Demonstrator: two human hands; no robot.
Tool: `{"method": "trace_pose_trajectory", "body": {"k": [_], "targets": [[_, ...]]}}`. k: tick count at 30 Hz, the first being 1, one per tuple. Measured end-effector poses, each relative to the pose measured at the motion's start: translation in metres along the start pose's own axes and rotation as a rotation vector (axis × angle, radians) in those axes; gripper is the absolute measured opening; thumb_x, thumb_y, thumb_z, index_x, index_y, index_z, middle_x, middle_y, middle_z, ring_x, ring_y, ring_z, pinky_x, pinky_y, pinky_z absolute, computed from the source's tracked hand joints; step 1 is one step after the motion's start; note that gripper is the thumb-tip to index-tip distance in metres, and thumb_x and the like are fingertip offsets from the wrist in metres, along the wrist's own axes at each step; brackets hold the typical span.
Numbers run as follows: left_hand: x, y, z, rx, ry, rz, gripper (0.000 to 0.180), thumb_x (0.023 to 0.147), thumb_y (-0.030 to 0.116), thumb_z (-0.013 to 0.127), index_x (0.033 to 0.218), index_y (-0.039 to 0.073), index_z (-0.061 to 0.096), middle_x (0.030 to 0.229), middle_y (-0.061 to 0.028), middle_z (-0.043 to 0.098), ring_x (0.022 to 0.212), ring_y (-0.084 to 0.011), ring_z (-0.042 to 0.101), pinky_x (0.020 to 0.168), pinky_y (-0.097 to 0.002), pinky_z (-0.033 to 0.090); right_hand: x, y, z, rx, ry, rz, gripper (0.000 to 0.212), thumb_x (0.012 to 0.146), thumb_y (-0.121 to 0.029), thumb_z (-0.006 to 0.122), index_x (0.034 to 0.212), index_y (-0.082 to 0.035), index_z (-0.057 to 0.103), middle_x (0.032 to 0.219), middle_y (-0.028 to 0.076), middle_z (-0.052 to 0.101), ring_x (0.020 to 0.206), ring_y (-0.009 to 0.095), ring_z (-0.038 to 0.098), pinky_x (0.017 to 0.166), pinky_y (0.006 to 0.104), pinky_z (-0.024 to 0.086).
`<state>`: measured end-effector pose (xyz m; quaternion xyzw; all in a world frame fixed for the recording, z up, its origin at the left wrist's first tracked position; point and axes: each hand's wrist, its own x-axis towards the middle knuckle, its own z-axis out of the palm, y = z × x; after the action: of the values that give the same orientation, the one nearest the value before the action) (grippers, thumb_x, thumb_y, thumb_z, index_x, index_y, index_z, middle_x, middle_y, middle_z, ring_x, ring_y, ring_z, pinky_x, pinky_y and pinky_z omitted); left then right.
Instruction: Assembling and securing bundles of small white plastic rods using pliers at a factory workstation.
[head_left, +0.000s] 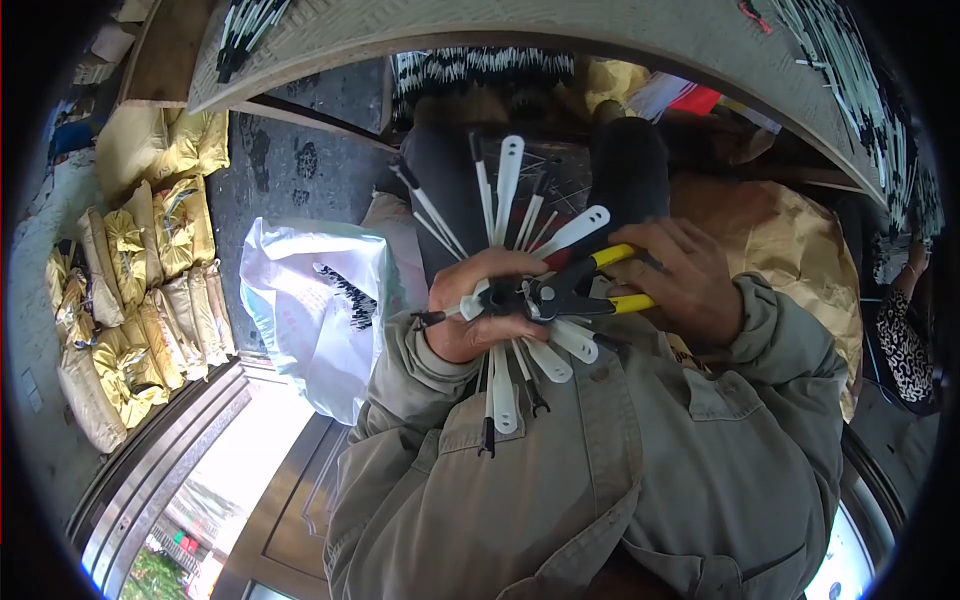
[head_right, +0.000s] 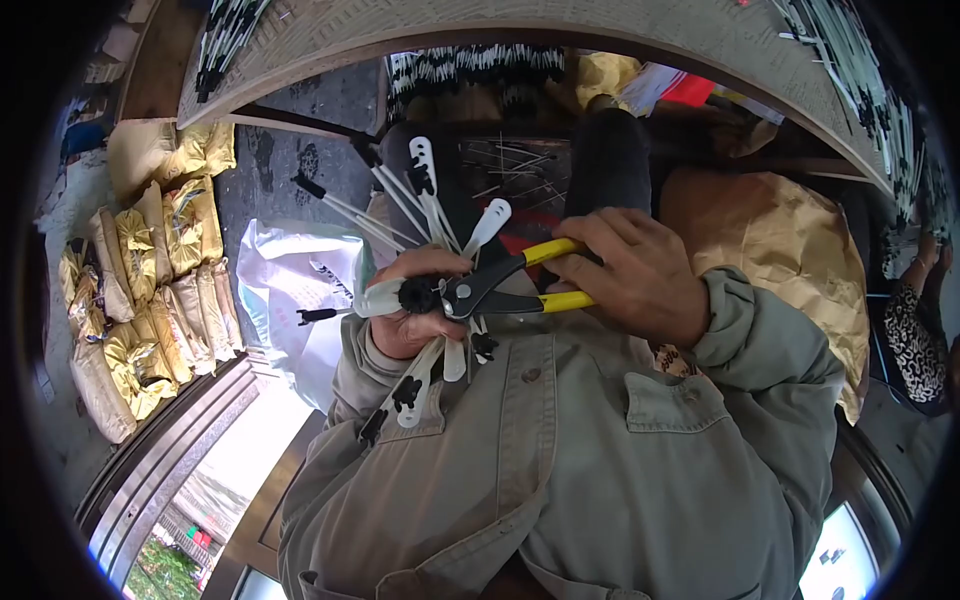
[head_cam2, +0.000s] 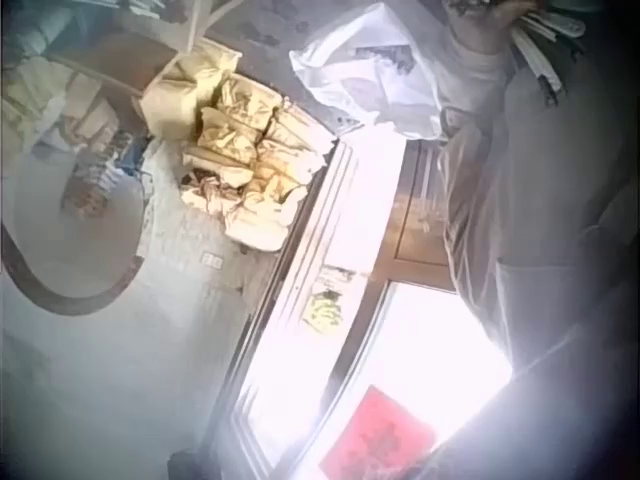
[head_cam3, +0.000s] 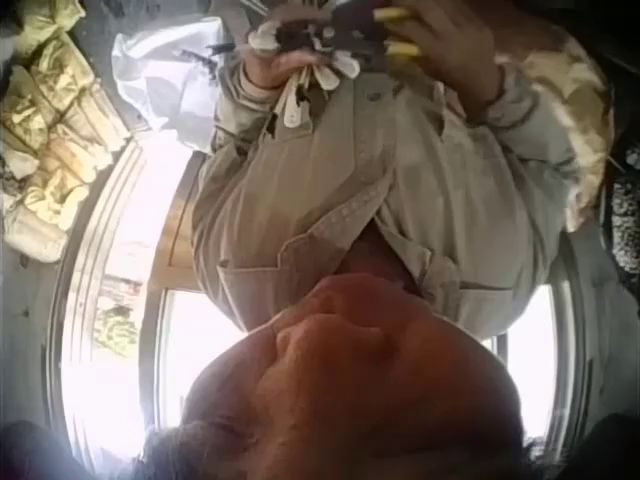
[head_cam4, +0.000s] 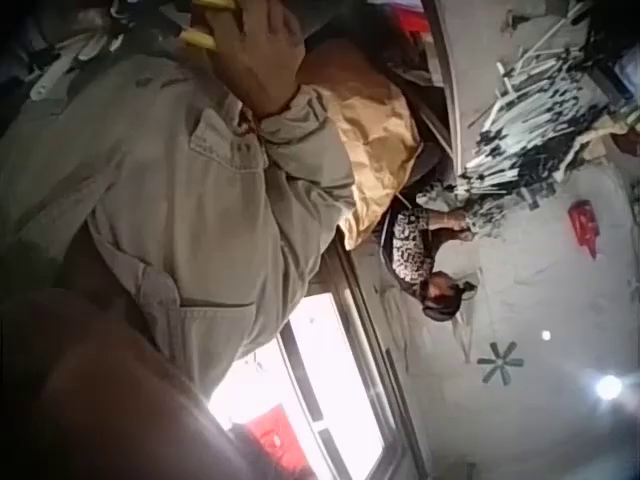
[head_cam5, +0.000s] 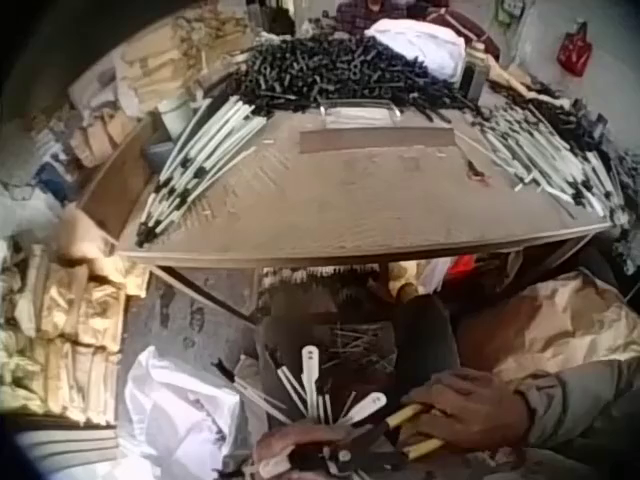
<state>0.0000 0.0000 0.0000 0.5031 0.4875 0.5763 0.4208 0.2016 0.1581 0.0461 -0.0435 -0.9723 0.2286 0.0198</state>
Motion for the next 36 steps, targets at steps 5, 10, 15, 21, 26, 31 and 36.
{"method": "trace_pose_trajectory", "body": {"k": [5, 10, 15, 21, 26, 31, 36], "targets": [[-0.002, 0.001, 0.012, -0.084, 0.034, 0.036, 0.053, 0.063, 0.023, 0.079, 0.106, 0.000, 0.058, 0.100, -0.0145, 0.063, 0.088, -0.0225, 0.063, 0.078, -0.0296, 0.048, -0.005, -0.008, -0.008, -0.148, 0.065, 0.042, 0.027, 0.069, -0.018, 0.066, 0.092, -0.006, 0.062, 0.112, 0.009, 0.050, 0.099, 0.022, 0.054, 0.101, 0.0511, 0.028], [-0.001, 0.008, 0.008, -0.035, 0.046, 0.031, 0.055, 0.064, 0.024, 0.079, 0.109, 0.001, 0.056, 0.105, -0.0154, 0.061, 0.094, -0.0243, 0.062, 0.080, -0.0304, 0.047, 0.002, -0.010, -0.010, -0.125, 0.086, 0.086, 0.023, 0.073, -0.013, 0.063, 0.094, -0.005, 0.061, 0.119, 0.011, 0.046, 0.107, 0.025, 0.050, 0.101, 0.0568, 0.023], [-0.003, 0.007, 0.005, -0.103, 0.036, -0.065, 0.056, 0.065, 0.025, 0.078, 0.110, 0.001, 0.055, 0.106, -0.0156, 0.061, 0.095, -0.0252, 0.061, 0.082, -0.0318, 0.047, 0.011, -0.005, -0.006, -0.227, 0.198, 0.040, 0.020, 0.077, -0.013, 0.059, 0.095, -0.004, 0.061, 0.119, 0.010, 0.046, 0.108, 0.025, 0.050, 0.100, 0.0612, 0.020], [-0.003, 0.005, 0.003, -0.010, 0.021, -0.007, 0.059, 0.063, 0.026, 0.079, 0.110, 0.001, 0.055, 0.105, -0.0147, 0.062, 0.087, -0.0210, 0.063, 0.077, -0.0292, 0.048, 0.015, -0.005, -0.016, -0.295, 0.183, -0.031, 0.015, 0.076, -0.007, 0.061, 0.091, -0.003, 0.058, 0.119, 0.013, 0.048, 0.110, 0.030, 0.051, 0.100, 0.0631, 0.019], [-0.002, -0.001, 0.003, -0.025, 0.034, 0.040, 0.060, 0.062, 0.027, 0.080, 0.111, 0.002, 0.055, 0.105, -0.0128, 0.062, 0.071, -0.0136, 0.060, 0.065, -0.0251, 0.048, 0.018, -0.002, -0.024, -0.432, 0.204, 0.002, 0.008, 0.080, -0.008, 0.060, 0.086, -0.005, 0.057, 0.120, 0.008, 0.048, 0.111, 0.027, 0.050, 0.100, 0.0640, 0.018], [0.002, 0.004, 0.003, -0.011, 0.024, 0.042, 0.060, 0.062, 0.027, 0.080, 0.111, 0.003, 0.055, 0.106, -0.0122, 0.062, 0.075, -0.0153, 0.061, 0.068, -0.0259, 0.048, 0.020, -0.001, -0.030, -0.457, 0.207, -0.042, 0.010, 0.083, -0.010, 0.057, 0.092, -0.006, 0.058, 0.121, 0.007, 0.048, 0.111, 0.026, 0.050, 0.099, 0.0643, 0.018], [0.001, 0.000, 0.004, -0.016, 0.043, 0.076, 0.059, 0.062, 0.026, 0.079, 0.111, 0.003, 0.055, 0.107, -0.0132, 0.061, 0.088, -0.0215, 0.063, 0.076, -0.0291, 0.049, 0.021, -0.001, -0.026, -0.441, 0.204, -0.020, 0.008, 0.082, -0.010, 0.057, 0.089, -0.006, 0.059, 0.113, 0.007, 0.050, 0.105, 0.024, 0.053, 0.099, 0.0644, 0.018]]}}
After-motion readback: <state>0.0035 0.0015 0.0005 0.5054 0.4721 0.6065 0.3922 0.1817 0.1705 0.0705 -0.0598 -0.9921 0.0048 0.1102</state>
